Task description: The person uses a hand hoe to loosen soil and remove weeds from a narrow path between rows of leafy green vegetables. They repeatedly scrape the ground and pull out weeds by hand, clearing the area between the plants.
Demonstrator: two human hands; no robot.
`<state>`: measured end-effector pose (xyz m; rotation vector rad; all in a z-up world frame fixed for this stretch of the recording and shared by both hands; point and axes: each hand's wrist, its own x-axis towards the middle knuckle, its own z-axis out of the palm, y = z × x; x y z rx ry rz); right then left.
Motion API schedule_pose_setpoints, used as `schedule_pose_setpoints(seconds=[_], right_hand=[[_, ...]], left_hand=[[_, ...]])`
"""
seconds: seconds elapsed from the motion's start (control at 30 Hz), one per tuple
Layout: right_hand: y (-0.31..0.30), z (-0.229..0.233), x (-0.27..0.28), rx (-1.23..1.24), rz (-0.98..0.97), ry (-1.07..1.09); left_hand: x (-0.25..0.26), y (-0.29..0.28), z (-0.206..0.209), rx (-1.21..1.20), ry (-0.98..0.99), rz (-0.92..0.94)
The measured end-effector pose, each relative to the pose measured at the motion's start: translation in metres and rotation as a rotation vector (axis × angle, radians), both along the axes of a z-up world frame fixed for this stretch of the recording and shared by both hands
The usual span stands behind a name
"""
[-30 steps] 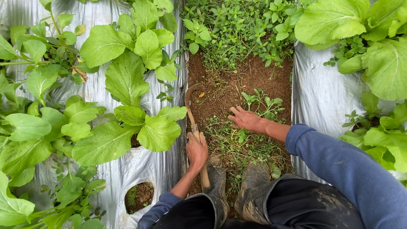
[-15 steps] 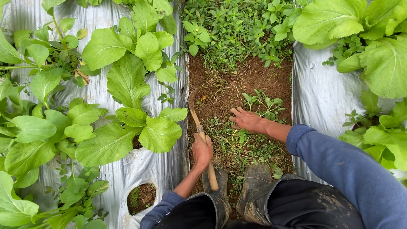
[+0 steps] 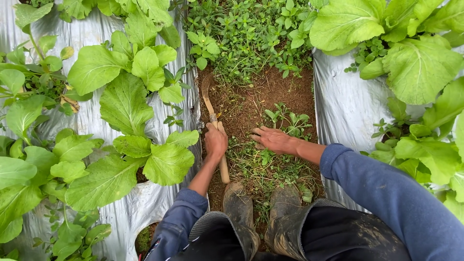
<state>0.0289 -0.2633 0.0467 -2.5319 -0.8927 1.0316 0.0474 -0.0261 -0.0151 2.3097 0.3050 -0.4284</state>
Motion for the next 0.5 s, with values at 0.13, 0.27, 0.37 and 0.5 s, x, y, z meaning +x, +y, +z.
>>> schedule_pose_setpoints(seconds=[0.13,0.27,0.37,0.5], right_hand=[[0.004,0.049,0.000,0.008,-0.051,0.028],[0.000,0.035,0.002,0.010,-0.065,0.020],[0.003,0.028,-0.002,-0.005,-0.052,0.035],[0.002,0.028,-0.001,-0.013,-0.040,0.018]], left_hand=[[0.000,-0.012,0.005,-0.105,0.072,-0.016],[-0.057,-0.005,0.036,0.000,0.138,-0.154],[-0.084,0.006,0.063,-0.022,0.170,-0.140],[-0.063,0.006,0.078,-0.029,0.098,-0.050]])
